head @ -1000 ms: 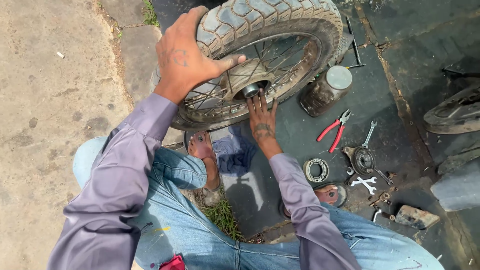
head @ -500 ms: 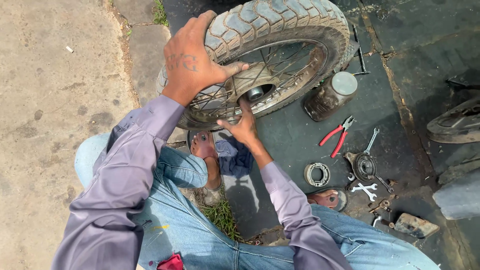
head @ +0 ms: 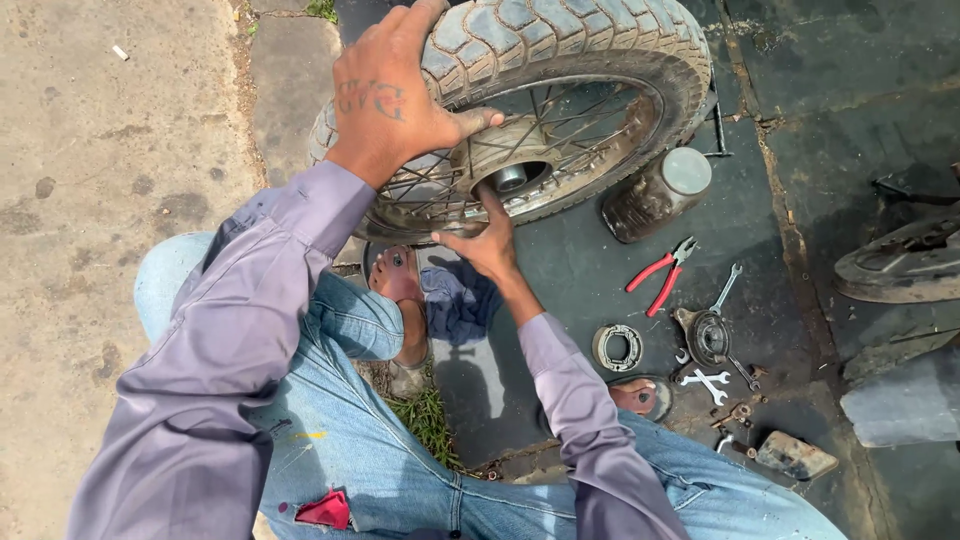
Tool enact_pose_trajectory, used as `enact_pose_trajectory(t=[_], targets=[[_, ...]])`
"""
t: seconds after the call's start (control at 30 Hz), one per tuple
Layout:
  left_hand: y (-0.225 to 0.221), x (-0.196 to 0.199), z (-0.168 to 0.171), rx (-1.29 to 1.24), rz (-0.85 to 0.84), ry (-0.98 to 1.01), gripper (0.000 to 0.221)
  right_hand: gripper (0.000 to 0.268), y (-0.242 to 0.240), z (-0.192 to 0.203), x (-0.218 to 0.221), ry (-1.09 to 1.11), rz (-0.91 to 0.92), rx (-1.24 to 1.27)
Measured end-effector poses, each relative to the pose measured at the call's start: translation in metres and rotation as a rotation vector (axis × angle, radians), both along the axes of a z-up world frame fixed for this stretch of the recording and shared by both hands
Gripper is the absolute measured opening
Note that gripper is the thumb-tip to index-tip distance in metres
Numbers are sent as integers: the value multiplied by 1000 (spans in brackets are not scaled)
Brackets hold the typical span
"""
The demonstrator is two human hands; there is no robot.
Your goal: The person wipes motorcycle wheel hub components with a cloth and then fits the wheel onto the hub assembly by hand.
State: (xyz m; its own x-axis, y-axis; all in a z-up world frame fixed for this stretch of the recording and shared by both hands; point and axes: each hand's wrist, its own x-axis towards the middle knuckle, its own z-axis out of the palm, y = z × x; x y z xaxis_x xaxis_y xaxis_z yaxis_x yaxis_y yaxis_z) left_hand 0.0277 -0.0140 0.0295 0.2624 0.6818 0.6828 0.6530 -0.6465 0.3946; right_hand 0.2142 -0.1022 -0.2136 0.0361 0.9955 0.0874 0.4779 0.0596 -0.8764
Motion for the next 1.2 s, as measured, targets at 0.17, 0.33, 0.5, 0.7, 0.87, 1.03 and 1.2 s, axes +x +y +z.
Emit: enact_pose_trajectory(t=[0.17,0.33,0.5,0.7,0.87,1.03,1.2], targets=[[2,1,4,60,21,1,104,86,0,-20,22,-1273,-87,148],[0,-8,1,8,-33,7,99,98,-1,-11,-17,727,65,-30],[-1,-12,6,113,-123,-33,89,96,-8,-7,30,-1276,-5,115],[-5,-8,4,36,-46,7,93,107,-3,0,-18,607,-25,-223],[-2,-3,-1,56,-36,15,98,94,-8,18,28,-1210,55,32],[5,1,-3,23,12,49,102,109,-5,31,-17,706,27,-81],[4,-5,-3,-2,-24,25,105,114,-13,39,15,-1047,14,62]])
